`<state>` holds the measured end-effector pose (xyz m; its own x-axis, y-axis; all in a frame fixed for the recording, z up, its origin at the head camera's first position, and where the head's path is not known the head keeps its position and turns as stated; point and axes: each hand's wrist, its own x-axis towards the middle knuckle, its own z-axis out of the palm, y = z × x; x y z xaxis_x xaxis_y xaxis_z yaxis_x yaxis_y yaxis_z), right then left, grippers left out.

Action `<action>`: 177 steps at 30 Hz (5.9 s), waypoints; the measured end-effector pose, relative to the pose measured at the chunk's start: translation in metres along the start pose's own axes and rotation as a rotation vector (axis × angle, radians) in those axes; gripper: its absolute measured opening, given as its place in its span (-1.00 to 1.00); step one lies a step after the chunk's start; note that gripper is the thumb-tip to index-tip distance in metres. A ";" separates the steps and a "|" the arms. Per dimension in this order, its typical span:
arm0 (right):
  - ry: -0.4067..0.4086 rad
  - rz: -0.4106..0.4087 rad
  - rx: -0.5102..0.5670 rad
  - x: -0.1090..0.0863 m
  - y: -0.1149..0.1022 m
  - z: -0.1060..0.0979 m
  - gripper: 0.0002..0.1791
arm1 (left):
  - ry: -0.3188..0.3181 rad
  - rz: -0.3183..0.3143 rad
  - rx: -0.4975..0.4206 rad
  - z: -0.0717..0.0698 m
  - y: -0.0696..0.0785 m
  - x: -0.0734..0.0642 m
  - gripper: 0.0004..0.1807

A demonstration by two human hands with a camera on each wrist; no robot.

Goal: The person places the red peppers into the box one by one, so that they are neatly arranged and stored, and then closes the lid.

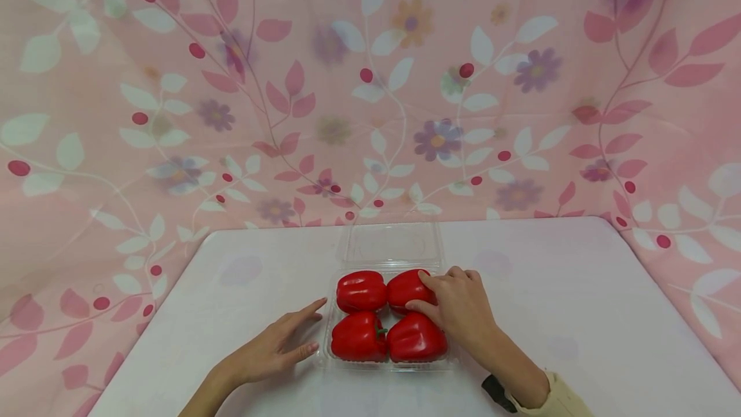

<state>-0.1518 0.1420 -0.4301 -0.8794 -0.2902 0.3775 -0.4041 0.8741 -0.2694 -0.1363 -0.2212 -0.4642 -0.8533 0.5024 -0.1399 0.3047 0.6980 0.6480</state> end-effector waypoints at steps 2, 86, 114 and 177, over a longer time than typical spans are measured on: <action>-0.002 0.006 0.015 0.000 0.001 0.001 -0.38 | 0.000 0.002 0.000 0.000 0.000 0.000 -0.20; -0.213 0.224 0.436 0.056 0.077 0.004 -0.38 | 0.303 -0.136 -0.649 -0.024 -0.003 0.132 -0.44; -0.078 0.244 0.610 0.057 0.075 0.008 -0.36 | 0.452 -0.082 -0.804 -0.031 0.011 0.136 -0.56; -0.151 -0.017 0.456 -0.022 0.071 -0.029 -0.60 | 0.634 0.357 -0.011 -0.001 0.006 0.049 -0.56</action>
<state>-0.1536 0.2223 -0.4321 -0.8850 -0.3855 0.2612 -0.4579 0.6188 -0.6383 -0.1770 -0.1927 -0.4662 -0.7851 0.3034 0.5400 0.6086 0.5400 0.5814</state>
